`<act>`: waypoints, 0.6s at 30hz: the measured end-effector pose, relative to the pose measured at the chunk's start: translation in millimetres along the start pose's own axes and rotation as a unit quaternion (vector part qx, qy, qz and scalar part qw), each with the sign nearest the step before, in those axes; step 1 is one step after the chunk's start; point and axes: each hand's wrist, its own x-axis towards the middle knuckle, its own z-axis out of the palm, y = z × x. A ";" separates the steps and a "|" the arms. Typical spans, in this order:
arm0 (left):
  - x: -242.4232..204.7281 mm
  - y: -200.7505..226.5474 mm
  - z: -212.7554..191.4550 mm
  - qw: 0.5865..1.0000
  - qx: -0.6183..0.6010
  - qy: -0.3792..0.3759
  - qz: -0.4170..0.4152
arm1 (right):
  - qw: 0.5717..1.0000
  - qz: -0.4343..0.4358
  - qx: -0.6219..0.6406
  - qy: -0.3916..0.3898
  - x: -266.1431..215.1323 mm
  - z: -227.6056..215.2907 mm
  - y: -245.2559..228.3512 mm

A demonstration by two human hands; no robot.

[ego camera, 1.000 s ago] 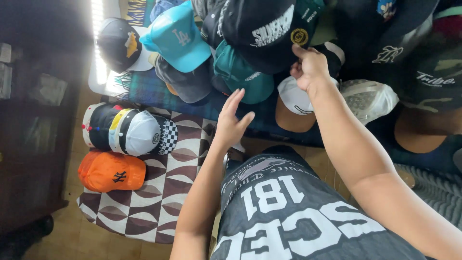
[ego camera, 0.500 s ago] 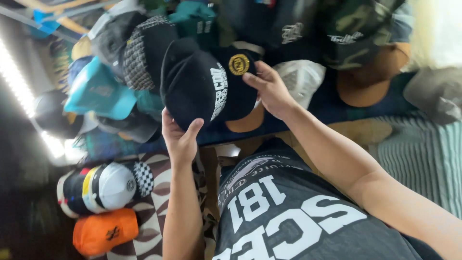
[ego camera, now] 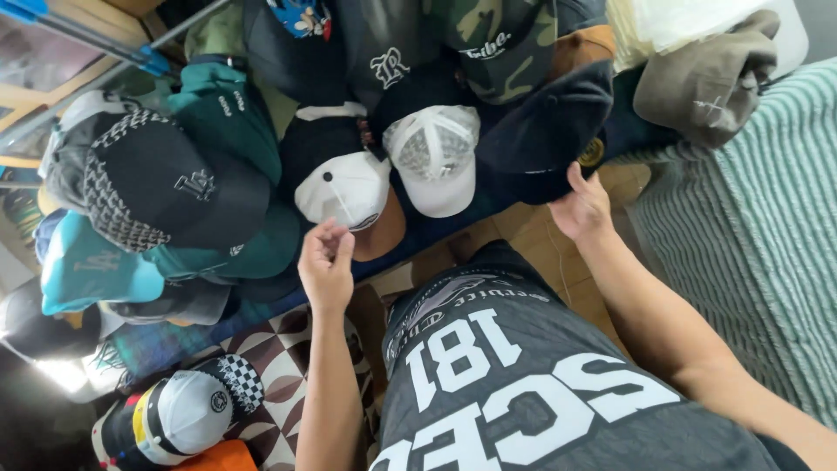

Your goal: The person is sorting through a large collection of baseball caps, picking them up one by one, inspecting them, and placing them into organized piles.

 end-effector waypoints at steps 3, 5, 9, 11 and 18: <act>-8.3 4.9 23.9 0.999 0.039 -0.027 -0.008 | 0.996 0.029 -0.007 0.088 2.8 -40.2 -2.4; -12.1 10.2 38.0 0.998 0.045 -0.050 -0.017 | 0.983 0.023 0.027 0.181 25.7 -78.2 14.1; -15.9 21.1 50.2 0.995 0.065 -0.071 -0.006 | 0.960 -0.001 -0.057 0.274 75.1 -89.0 25.6; -15.5 24.5 51.0 0.993 0.084 -0.081 0.030 | 0.843 -0.067 -0.363 0.392 127.8 -118.3 37.3; -35.2 20.2 40.2 0.994 0.101 -0.032 0.024 | 0.735 0.003 -0.586 0.342 143.6 -83.7 36.5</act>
